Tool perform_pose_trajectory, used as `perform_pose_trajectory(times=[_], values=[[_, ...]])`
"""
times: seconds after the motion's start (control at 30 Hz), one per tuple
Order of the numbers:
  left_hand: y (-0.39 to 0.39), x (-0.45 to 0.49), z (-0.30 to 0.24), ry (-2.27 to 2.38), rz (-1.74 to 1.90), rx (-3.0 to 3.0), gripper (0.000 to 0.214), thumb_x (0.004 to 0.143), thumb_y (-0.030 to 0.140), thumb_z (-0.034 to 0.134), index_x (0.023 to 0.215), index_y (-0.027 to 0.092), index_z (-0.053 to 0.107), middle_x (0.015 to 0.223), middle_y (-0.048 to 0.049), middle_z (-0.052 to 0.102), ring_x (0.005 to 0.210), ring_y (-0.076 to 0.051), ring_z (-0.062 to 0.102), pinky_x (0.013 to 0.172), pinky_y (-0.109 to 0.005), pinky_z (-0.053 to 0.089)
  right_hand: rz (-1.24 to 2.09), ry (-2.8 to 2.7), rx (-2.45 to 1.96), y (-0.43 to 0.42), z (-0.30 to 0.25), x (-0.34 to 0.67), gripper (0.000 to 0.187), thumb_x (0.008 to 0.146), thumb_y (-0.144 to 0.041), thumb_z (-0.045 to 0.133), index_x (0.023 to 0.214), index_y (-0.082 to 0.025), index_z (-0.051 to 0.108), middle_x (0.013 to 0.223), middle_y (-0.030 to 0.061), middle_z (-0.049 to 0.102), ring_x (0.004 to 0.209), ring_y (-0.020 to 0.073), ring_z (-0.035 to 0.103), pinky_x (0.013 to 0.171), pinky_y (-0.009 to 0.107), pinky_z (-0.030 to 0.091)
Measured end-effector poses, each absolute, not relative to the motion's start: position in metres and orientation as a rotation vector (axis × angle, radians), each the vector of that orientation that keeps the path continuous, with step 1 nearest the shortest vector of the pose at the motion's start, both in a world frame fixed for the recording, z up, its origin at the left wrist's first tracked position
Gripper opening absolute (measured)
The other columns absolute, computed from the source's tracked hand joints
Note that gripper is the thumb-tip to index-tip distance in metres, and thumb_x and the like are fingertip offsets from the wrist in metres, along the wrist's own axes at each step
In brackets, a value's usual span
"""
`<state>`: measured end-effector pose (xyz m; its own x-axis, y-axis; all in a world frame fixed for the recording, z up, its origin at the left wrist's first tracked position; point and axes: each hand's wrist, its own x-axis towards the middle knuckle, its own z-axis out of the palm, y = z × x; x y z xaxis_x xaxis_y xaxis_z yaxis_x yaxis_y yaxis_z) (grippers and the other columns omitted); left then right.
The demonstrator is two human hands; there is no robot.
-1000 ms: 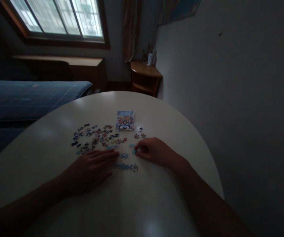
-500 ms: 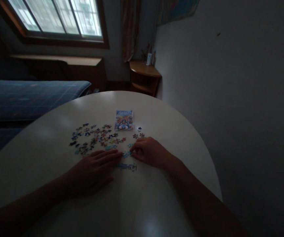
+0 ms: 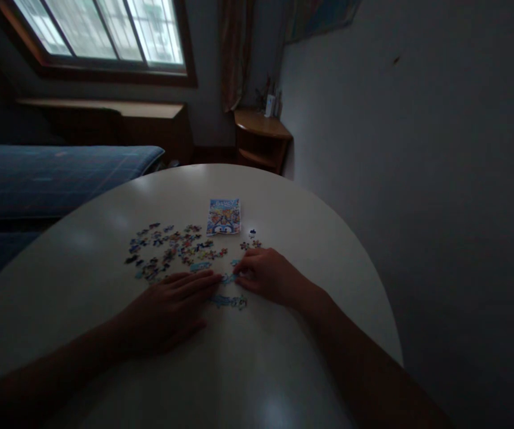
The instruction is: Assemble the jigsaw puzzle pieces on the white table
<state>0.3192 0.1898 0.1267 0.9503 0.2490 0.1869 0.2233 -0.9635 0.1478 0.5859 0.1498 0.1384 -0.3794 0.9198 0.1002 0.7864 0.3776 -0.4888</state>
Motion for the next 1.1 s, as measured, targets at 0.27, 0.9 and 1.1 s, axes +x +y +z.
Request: perform_pose_trajectory(times=[0.27,0.9,1.1], values=[[0.189,0.32,0.126,0.365,0.302,2.977,0.053,0.096,0.038,0.048,0.143,0.016,0.042,0.148,-0.012,0.048,0.135,-0.027,0.046,0.106,-0.045,0.045,0.537,-2.289,-1.496,0.15,0.142,0.587,0.013,0.086,-0.024,0.067,0.097,-0.022,0.074,0.095,0.0051,0.069,0.083,0.0161,0.063,0.079,0.029,0.047],[0.27,0.233,0.181,1.337,-0.137,2.593,0.022,0.086,0.037,0.053,0.093,0.027,0.072,0.089,-0.0029,0.07,0.076,-0.019,0.064,0.066,-0.029,0.043,0.456,-2.207,-1.505,0.152,0.149,0.598,0.014,0.089,-0.029,0.061,0.093,-0.021,0.071,0.085,0.0049,0.066,0.073,0.0149,0.06,0.068,0.028,0.047],[0.263,0.242,0.178,1.304,-0.17,2.566,0.024,0.083,0.042,0.059,0.098,0.026,0.071,0.088,-0.0028,0.07,0.077,-0.018,0.064,0.065,-0.027,0.043,0.452,-2.173,-1.53,0.153,0.149,0.602,0.017,0.09,-0.033,0.059,0.095,-0.022,0.072,0.09,0.0059,0.068,0.075,0.0156,0.061,0.07,0.029,0.048]])
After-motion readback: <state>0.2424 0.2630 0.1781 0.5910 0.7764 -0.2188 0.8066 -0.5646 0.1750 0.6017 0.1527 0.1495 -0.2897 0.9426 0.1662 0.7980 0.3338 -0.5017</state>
